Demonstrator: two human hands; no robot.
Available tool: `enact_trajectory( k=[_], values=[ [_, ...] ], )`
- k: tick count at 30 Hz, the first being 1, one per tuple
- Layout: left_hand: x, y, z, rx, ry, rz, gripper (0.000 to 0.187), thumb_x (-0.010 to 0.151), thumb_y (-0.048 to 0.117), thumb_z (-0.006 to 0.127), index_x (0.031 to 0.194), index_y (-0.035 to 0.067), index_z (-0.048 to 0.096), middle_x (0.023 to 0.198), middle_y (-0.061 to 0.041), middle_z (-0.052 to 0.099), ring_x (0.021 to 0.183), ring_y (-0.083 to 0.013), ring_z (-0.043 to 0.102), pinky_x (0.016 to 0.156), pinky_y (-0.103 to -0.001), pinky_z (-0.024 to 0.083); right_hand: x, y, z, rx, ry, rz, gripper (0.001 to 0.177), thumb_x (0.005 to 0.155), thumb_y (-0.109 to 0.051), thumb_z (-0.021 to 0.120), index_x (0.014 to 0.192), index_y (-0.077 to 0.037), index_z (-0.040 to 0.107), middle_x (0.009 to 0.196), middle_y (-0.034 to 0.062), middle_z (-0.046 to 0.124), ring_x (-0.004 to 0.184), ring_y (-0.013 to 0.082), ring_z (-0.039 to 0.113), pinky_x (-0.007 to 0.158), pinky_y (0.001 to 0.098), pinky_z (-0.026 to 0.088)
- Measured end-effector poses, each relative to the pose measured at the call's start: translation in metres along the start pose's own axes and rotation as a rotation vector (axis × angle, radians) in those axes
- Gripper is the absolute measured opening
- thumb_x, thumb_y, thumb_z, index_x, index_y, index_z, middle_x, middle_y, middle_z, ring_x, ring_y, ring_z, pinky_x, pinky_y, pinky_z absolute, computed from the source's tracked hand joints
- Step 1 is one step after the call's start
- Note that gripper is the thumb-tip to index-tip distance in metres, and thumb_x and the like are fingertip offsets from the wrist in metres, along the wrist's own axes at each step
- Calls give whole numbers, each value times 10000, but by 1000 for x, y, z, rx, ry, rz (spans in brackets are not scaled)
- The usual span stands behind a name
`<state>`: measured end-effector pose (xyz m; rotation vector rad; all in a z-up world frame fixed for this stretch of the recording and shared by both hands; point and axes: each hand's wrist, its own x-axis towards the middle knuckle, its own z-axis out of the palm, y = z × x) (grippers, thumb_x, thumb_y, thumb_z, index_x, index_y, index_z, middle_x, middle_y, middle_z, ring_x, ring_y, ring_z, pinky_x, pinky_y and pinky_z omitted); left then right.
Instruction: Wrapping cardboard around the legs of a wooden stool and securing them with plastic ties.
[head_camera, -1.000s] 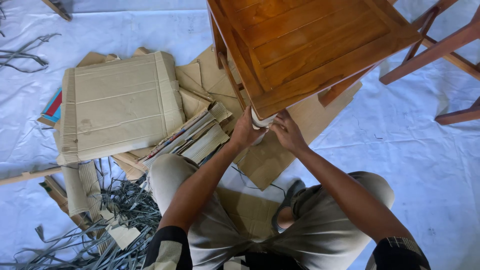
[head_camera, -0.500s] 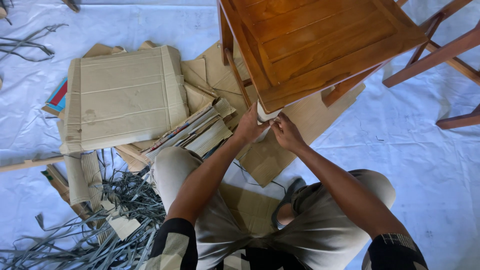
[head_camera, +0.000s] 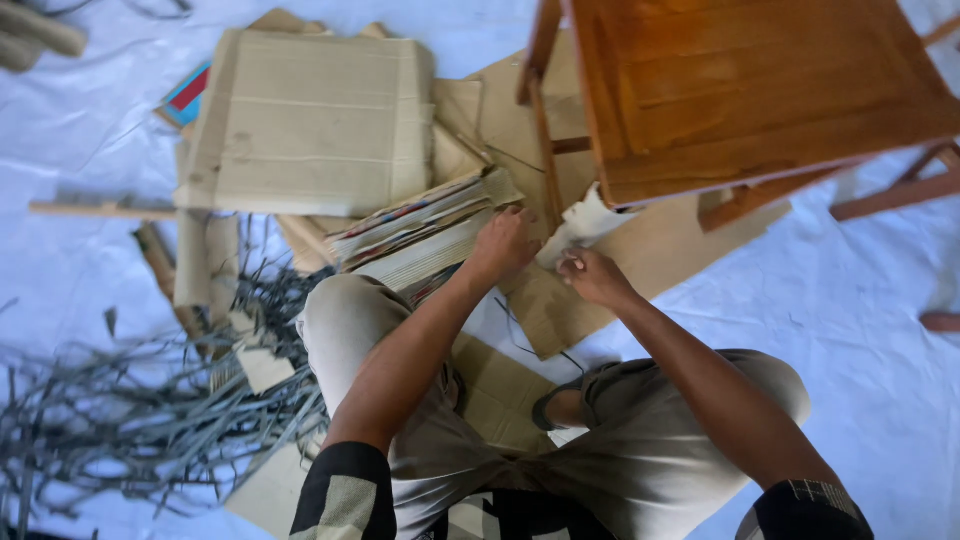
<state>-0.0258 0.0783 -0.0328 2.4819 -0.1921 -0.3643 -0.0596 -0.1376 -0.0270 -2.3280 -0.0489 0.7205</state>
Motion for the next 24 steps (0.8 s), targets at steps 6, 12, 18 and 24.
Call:
enact_trajectory(
  k=[6, 12, 18, 24],
  values=[
    [-36, -57, -19, 128, 115, -50, 348, 853, 386, 721, 1153, 212, 688, 1175, -80, 677, 1076, -360, 714, 866, -478, 621, -6, -94, 15, -130, -262, -245, 429, 995, -289, 587, 1340, -45, 657, 1086, 175, 781, 1099, 351, 721, 1016, 520, 523],
    [-98, -131, -25, 172, 179, -232, 350, 861, 310, 746, 1164, 147, 682, 1166, -123, 673, 1105, -380, 694, 882, -490, 616, 28, -133, 75, -428, -316, -579, 444, 982, -379, 555, 1307, -115, 702, 1144, 221, 752, 1109, 453, 676, 1000, 578, 508],
    [-156, -240, 40, 114, 293, -519, 344, 904, 254, 695, 1156, 23, 662, 1146, -202, 635, 1074, -454, 677, 833, -552, 610, 53, -120, 121, -566, -466, -663, 455, 983, -366, 550, 1347, -126, 680, 1190, 202, 750, 1136, 425, 687, 1009, 550, 522],
    [-189, -270, 37, -29, 424, -764, 506, 961, 142, 702, 1354, -93, 487, 1342, -265, 404, 1127, -445, 590, 770, -548, 631, 90, -96, 141, -751, -604, -600, 452, 959, -376, 549, 1343, -177, 679, 1192, 140, 771, 1150, 406, 698, 1015, 564, 528]
  ],
)
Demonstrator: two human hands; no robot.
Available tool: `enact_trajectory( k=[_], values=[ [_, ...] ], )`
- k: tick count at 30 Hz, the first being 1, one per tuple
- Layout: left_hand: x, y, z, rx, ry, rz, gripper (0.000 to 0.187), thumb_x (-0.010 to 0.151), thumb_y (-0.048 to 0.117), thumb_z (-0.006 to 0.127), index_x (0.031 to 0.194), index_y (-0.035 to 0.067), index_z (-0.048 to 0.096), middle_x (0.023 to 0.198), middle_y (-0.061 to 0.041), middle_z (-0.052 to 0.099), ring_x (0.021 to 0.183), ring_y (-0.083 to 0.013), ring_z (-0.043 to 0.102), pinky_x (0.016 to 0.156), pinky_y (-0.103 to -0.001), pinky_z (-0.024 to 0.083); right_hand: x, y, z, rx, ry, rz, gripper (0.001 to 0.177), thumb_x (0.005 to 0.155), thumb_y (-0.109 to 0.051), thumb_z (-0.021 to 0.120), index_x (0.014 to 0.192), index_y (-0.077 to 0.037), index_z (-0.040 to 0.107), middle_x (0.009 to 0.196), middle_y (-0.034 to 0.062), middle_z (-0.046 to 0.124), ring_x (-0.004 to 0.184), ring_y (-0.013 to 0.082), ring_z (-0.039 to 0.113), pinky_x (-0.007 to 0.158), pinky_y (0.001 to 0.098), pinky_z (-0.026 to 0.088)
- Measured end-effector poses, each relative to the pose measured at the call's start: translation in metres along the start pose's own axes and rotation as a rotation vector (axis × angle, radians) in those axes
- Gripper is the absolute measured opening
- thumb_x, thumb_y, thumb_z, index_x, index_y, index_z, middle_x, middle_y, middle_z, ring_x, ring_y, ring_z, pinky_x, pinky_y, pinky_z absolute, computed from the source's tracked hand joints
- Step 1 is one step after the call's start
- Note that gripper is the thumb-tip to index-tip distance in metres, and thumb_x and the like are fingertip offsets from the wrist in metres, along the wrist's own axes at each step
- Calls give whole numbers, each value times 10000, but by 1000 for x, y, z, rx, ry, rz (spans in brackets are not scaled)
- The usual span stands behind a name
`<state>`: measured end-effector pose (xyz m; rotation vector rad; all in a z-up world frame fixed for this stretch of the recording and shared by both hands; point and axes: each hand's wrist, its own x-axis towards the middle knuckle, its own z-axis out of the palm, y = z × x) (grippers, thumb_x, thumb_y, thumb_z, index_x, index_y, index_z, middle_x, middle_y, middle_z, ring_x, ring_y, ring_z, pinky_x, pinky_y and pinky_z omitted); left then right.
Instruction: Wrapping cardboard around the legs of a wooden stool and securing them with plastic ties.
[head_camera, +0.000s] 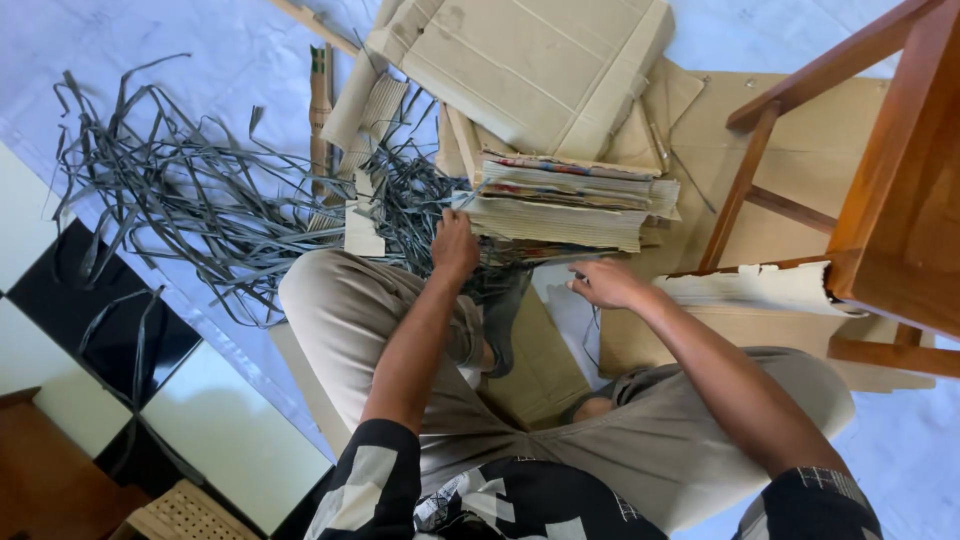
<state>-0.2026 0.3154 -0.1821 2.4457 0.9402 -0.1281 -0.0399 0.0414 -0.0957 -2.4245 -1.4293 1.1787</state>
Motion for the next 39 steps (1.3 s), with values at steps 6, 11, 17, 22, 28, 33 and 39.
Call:
enact_trajectory(
  k=[6, 11, 17, 22, 28, 33, 39],
  values=[
    [-4, -5, -12, 55, -77, 3, 392, 1002, 110, 606, 1390, 71, 564, 1546, -144, 346, 1251, -349, 540, 840, -428, 637, 1, -17, -21, -8, 2, 18, 467, 959, -371, 535, 1367, -170, 641, 1220, 131, 763, 1145, 365, 713, 989, 534, 548],
    [-1, -7, -7, -43, -20, 108, 424, 1016, 130, 564, 1423, 21, 514, 1443, -134, 447, 1216, -374, 529, 830, -448, 635, -8, -26, -31, -6, 5, -2, 470, 962, -345, 539, 1375, -138, 630, 1217, 157, 756, 1134, 384, 713, 973, 548, 554],
    [5, 9, -7, -488, 105, 276, 324, 1007, 90, 618, 1327, 54, 652, 1294, -139, 651, 1172, -376, 623, 855, -479, 627, -16, -33, -40, 30, 39, -16, 451, 972, -300, 518, 1354, -92, 637, 1209, 196, 745, 1123, 425, 703, 949, 574, 551],
    [2, 43, -10, -953, -47, 224, 315, 925, 162, 740, 1235, 207, 770, 1239, -45, 741, 1034, -195, 727, 913, -383, 598, -21, -35, -38, 46, 78, -29, 443, 979, -318, 520, 1336, -89, 649, 1188, 202, 746, 1113, 437, 701, 928, 587, 557],
    [-25, 102, -70, -1370, -420, 257, 381, 1000, 156, 721, 1378, 112, 687, 1223, -134, 744, 1057, -154, 655, 943, -365, 555, -3, -34, -31, 310, 407, -82, 556, 947, -240, 630, 1484, -125, 545, 1337, 249, 635, 1230, 476, 604, 1005, 589, 503],
    [-41, 142, -115, -1630, -586, 244, 446, 982, 143, 662, 1404, 19, 592, 906, -77, 759, 877, -123, 753, 900, -269, 642, -18, -66, -49, 991, 444, -162, 302, 1020, -245, 670, 1276, -85, 663, 1284, 118, 682, 1236, 267, 627, 1093, 464, 470],
    [-29, 151, -129, -1867, -266, 123, 396, 985, 137, 700, 1365, 36, 648, 895, -36, 748, 824, -97, 733, 901, -310, 639, -35, -40, -58, 1250, 549, -181, 369, 1120, -375, 487, 1249, -56, 619, 689, -95, 374, 564, -6, 371, 446, 150, 328]
  ],
)
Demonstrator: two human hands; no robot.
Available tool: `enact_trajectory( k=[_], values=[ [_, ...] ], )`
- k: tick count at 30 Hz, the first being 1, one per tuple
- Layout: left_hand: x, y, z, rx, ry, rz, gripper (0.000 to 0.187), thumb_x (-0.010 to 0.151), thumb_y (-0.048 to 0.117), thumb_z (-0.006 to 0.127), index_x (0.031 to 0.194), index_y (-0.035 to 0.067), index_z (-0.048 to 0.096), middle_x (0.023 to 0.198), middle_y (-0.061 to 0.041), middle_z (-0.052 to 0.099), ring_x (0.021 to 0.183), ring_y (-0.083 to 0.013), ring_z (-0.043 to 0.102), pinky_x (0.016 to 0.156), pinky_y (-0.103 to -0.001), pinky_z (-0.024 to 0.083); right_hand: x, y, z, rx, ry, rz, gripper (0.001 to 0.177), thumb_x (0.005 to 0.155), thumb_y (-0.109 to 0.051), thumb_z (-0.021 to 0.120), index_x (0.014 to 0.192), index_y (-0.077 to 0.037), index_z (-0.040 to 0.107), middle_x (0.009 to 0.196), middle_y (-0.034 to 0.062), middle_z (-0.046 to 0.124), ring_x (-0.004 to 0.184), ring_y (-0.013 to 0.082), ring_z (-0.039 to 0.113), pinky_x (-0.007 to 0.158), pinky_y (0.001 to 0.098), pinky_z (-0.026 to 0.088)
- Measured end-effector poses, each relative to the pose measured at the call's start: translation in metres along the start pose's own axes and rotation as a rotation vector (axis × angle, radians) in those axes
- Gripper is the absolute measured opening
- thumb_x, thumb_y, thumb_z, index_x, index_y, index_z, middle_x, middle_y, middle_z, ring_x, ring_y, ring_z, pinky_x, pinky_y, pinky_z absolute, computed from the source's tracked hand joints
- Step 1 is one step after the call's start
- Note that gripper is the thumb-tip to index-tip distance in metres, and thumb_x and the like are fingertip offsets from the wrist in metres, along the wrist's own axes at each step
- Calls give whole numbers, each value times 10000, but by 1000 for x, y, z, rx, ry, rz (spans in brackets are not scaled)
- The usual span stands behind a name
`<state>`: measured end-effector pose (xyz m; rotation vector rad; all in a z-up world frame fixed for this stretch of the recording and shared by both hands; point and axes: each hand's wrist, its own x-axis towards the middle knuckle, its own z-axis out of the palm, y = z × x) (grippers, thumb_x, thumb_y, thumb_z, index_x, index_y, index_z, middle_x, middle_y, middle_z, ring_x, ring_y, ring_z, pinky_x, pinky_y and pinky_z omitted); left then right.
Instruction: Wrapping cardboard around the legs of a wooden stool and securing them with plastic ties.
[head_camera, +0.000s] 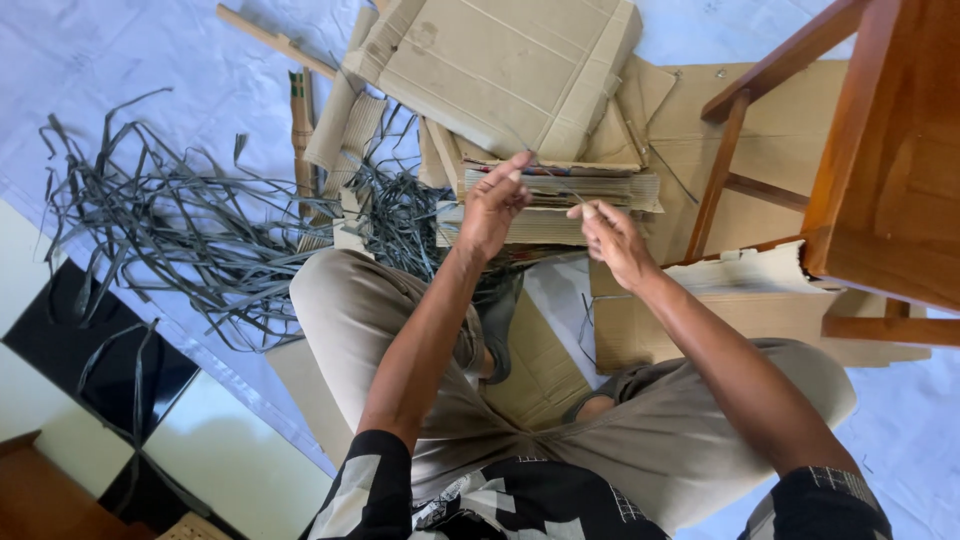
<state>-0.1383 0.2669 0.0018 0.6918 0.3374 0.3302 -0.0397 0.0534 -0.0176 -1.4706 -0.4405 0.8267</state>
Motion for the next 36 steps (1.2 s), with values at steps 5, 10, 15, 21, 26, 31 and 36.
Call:
enact_trajectory(
  k=[5, 10, 15, 21, 26, 31, 36],
  values=[
    [33, -58, -9, -21, 74, -34, 305, 951, 145, 763, 1230, 62, 672, 1005, -79, 761, 829, -125, 749, 863, -331, 653, -34, -29, 2, -94, 185, -70, 316, 1103, -322, 533, 1141, -69, 718, 582, -102, 358, 507, -30, 357, 394, 135, 276],
    [36, -89, 23, 20, 71, -76, 195, 942, 121, 763, 1095, 75, 651, 1014, -120, 769, 790, -134, 759, 716, -232, 664, -59, -5, -22, -252, 327, -77, 258, 1094, -293, 618, 1110, -106, 795, 994, 131, 750, 1021, 156, 611, 934, 351, 495],
    [46, -130, 38, 140, 110, -37, 180, 955, 110, 738, 1098, 9, 695, 947, -148, 777, 777, -149, 767, 722, -263, 670, -84, 3, -50, -359, 435, -31, 219, 1066, -259, 667, 1053, -87, 802, 927, 101, 758, 944, 133, 601, 893, 329, 495],
    [40, -157, 61, 253, -14, -105, 130, 996, 146, 708, 1051, 36, 664, 915, -125, 744, 772, -144, 736, 687, -259, 642, -120, -13, -62, -765, 319, 181, 239, 991, -283, 622, 1047, -97, 762, 915, 176, 764, 945, 393, 724, 846, 514, 571],
    [14, -190, 101, 308, -156, -264, 168, 950, 109, 724, 1059, 0, 658, 861, -133, 727, 729, -166, 744, 636, -270, 661, -127, 11, -90, -222, 349, 67, 443, 1009, -174, 674, 1408, -45, 530, 1280, 177, 655, 1191, 291, 627, 973, 482, 551],
    [6, -235, 112, 345, -267, -333, 226, 914, 108, 784, 1066, -15, 671, 854, -161, 727, 717, -186, 746, 629, -300, 675, -147, 28, -109, 110, 499, 106, 374, 1046, -261, 669, 1322, -53, 525, 1086, 32, 631, 919, 118, 645, 835, 349, 619],
    [-20, -211, 143, 860, -450, 23, 445, 946, 186, 676, 1322, 1, 526, 1168, -281, 636, 1081, -501, 639, 831, -609, 513, -183, 28, -135, -365, 547, 233, 173, 1010, -213, 653, 1050, -57, 715, 822, 117, 675, 760, 188, 636, 626, 352, 524]
  ],
)
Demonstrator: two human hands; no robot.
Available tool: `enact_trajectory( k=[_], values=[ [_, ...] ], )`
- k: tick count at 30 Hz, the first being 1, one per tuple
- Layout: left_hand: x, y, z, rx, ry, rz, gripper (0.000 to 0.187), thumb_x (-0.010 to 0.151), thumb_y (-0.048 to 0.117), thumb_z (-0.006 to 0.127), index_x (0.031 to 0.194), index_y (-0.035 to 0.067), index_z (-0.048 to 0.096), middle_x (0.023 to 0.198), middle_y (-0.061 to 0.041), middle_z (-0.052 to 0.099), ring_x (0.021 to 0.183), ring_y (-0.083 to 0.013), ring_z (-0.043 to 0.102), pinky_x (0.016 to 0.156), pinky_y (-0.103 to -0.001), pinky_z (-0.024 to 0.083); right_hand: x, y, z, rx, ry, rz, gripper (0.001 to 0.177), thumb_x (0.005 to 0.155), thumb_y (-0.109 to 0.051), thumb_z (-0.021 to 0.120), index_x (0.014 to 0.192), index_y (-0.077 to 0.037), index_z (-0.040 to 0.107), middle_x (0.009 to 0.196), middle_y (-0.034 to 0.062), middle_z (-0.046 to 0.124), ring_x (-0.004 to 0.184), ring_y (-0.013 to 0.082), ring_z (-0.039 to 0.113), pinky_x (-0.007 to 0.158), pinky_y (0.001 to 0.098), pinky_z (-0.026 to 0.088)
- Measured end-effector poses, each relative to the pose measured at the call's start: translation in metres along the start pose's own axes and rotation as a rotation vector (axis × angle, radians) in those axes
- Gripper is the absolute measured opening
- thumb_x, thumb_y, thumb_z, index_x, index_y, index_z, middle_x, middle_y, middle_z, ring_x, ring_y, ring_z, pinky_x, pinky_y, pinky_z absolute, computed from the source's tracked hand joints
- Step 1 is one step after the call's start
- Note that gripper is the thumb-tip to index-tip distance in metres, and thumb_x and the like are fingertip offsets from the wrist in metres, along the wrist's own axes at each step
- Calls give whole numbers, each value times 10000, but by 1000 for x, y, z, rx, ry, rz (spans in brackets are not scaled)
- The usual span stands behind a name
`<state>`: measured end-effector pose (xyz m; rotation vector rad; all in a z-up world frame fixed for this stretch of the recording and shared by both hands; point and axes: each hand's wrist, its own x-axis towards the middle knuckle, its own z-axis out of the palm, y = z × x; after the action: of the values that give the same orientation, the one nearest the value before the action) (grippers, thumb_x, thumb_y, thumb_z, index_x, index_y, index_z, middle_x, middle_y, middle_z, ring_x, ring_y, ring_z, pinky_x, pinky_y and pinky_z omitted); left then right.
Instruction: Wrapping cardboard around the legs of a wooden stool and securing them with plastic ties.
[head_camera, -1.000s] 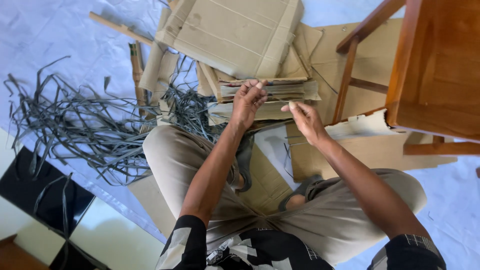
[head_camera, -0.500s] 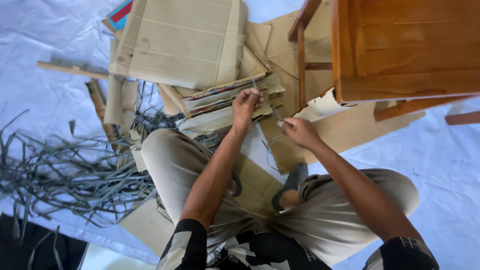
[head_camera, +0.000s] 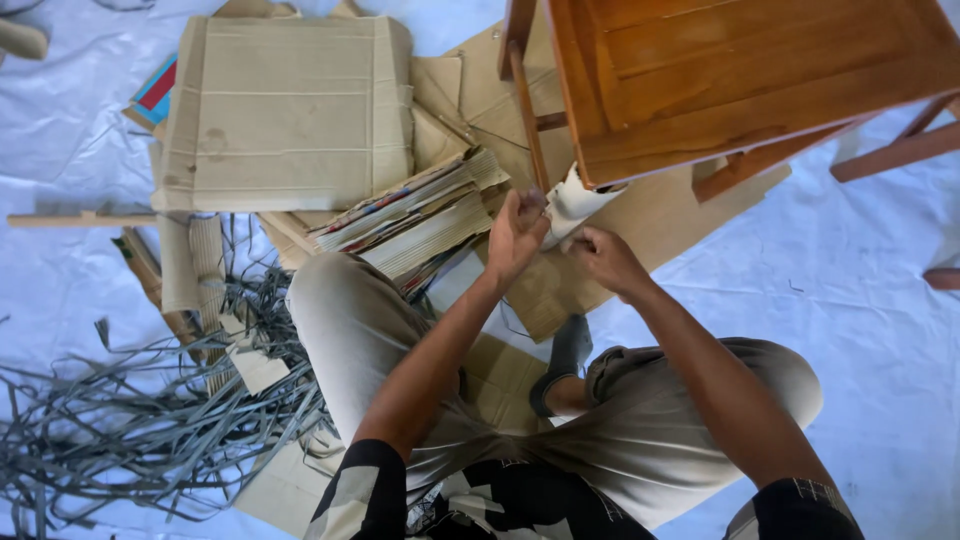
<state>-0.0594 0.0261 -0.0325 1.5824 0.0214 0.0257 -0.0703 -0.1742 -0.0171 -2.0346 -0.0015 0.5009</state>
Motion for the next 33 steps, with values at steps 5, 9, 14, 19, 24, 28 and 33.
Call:
enact_trajectory(
  k=[5, 9, 14, 19, 24, 28, 33],
  values=[
    [5, 42, 32, 323, -52, 180, 937, 803, 196, 844, 1554, 72, 298, 1431, -260, 412, 1327, -509, 439, 1134, -596, 384, -8, 11, -54, -496, 3, 56, 282, 910, -350, 686, 1072, -128, 749, 944, 150, 776, 974, 407, 730, 821, 510, 570],
    [25, 26, 57, 388, -84, 130, 1239, 726, 288, 933, 1651, 85, 133, 1549, -312, 353, 1406, -545, 421, 1192, -596, 390, -15, 6, -90, -610, 94, 189, 336, 911, -391, 632, 1094, -150, 779, 1004, 206, 779, 1041, 479, 706, 924, 569, 546],
    [62, -1, 31, 539, -268, 141, 1096, 846, 370, 836, 1637, 72, 139, 1474, -320, 474, 1297, -537, 541, 1088, -606, 469, -15, 12, -113, -554, 257, 235, 320, 893, -436, 641, 1027, -180, 778, 887, 127, 771, 971, 429, 728, 858, 542, 563],
    [88, 5, 17, 749, -488, 61, 1176, 803, 563, 811, 1628, 77, 127, 1447, -285, 539, 1233, -470, 629, 1034, -577, 526, -8, 7, -105, -481, 384, 153, 273, 903, -378, 663, 1048, -174, 772, 848, 119, 750, 926, 424, 729, 811, 541, 564],
    [81, -19, 31, 553, -389, 41, 960, 739, 518, 874, 1486, 150, 397, 1257, -201, 678, 1110, -461, 678, 948, -596, 545, 13, 17, -70, 4, 648, 131, 279, 966, -346, 697, 1043, -85, 758, 670, 25, 613, 611, 186, 622, 543, 365, 505],
    [60, 5, 40, 458, -254, 44, 946, 736, 428, 894, 1463, 82, 397, 1274, -239, 661, 1145, -497, 655, 929, -584, 562, 15, 0, -65, 95, 827, 93, 286, 1000, -272, 685, 1062, 2, 738, 653, 36, 575, 592, 182, 564, 512, 350, 432],
    [50, 18, 43, 396, -170, -22, 935, 776, 290, 863, 1524, 115, 330, 1414, -243, 510, 1286, -524, 542, 1068, -612, 498, 31, 3, -54, 177, 781, -155, 98, 975, -111, 649, 959, -94, 744, 725, 118, 648, 714, 201, 614, 645, 372, 491]
  ],
)
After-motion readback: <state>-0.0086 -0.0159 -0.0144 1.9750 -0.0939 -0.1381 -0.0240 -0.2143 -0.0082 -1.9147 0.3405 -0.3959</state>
